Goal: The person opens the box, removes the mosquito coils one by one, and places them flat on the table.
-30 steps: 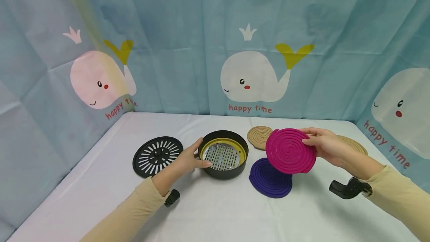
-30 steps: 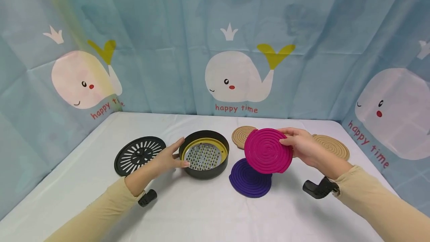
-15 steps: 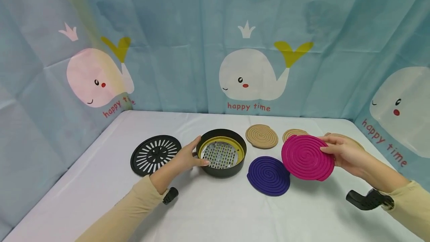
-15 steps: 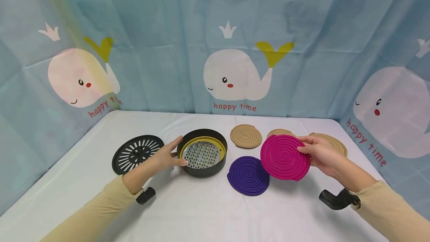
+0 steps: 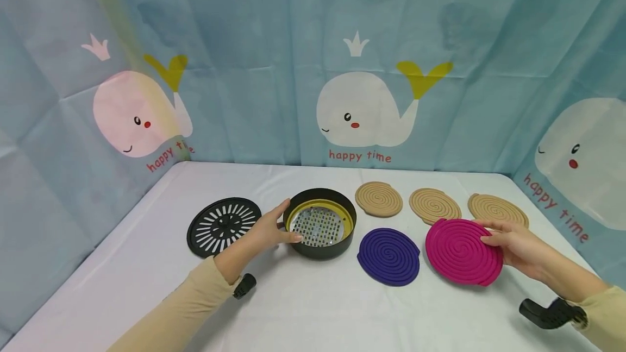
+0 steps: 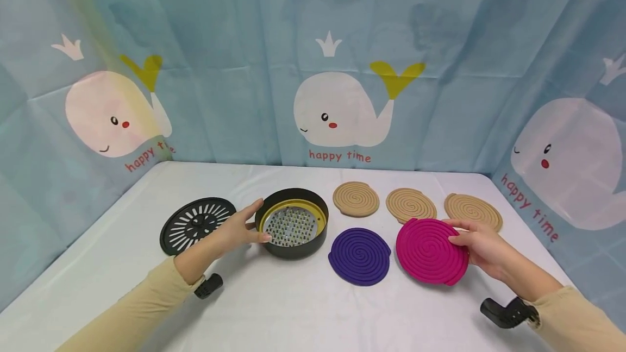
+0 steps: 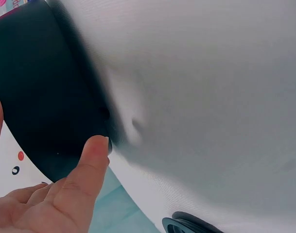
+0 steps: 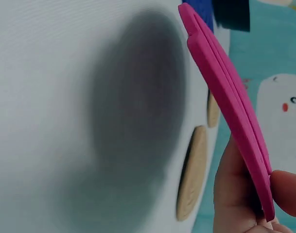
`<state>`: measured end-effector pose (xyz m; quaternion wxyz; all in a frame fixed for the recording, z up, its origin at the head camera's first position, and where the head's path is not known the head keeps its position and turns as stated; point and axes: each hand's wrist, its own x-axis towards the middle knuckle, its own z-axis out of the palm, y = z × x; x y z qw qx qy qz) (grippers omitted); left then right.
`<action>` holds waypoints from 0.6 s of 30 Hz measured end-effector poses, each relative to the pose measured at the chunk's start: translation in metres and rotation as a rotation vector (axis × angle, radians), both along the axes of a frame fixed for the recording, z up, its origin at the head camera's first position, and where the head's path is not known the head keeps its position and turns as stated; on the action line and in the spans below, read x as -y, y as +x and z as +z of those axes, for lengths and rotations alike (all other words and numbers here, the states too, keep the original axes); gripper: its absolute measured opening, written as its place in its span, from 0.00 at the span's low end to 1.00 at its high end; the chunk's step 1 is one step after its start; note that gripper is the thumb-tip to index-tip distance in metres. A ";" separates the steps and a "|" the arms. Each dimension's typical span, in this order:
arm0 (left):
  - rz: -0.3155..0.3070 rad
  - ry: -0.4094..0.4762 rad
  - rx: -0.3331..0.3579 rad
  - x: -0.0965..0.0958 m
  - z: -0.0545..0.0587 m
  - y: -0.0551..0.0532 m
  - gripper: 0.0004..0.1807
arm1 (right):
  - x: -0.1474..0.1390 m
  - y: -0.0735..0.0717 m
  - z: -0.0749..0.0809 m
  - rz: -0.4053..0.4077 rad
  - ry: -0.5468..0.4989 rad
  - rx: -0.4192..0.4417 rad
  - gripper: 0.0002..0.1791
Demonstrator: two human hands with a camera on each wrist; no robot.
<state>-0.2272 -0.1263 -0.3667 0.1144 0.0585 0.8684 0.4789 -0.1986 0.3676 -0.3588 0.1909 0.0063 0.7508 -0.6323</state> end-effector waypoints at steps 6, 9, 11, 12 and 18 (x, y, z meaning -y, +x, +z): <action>-0.008 -0.007 -0.007 0.001 0.002 0.002 0.54 | -0.006 0.002 -0.011 -0.006 0.002 0.051 0.23; -0.013 0.002 -0.005 0.002 0.002 0.003 0.53 | -0.007 0.003 -0.017 -0.017 0.035 0.078 0.27; -0.013 0.004 -0.004 0.002 0.002 0.003 0.54 | -0.009 0.002 -0.019 -0.019 0.079 0.086 0.29; -0.013 0.003 -0.004 0.002 0.002 0.003 0.54 | -0.010 0.002 -0.020 -0.024 0.095 0.093 0.29; -0.007 -0.005 -0.020 0.001 0.002 0.002 0.54 | -0.019 0.000 -0.018 -0.008 0.113 0.105 0.27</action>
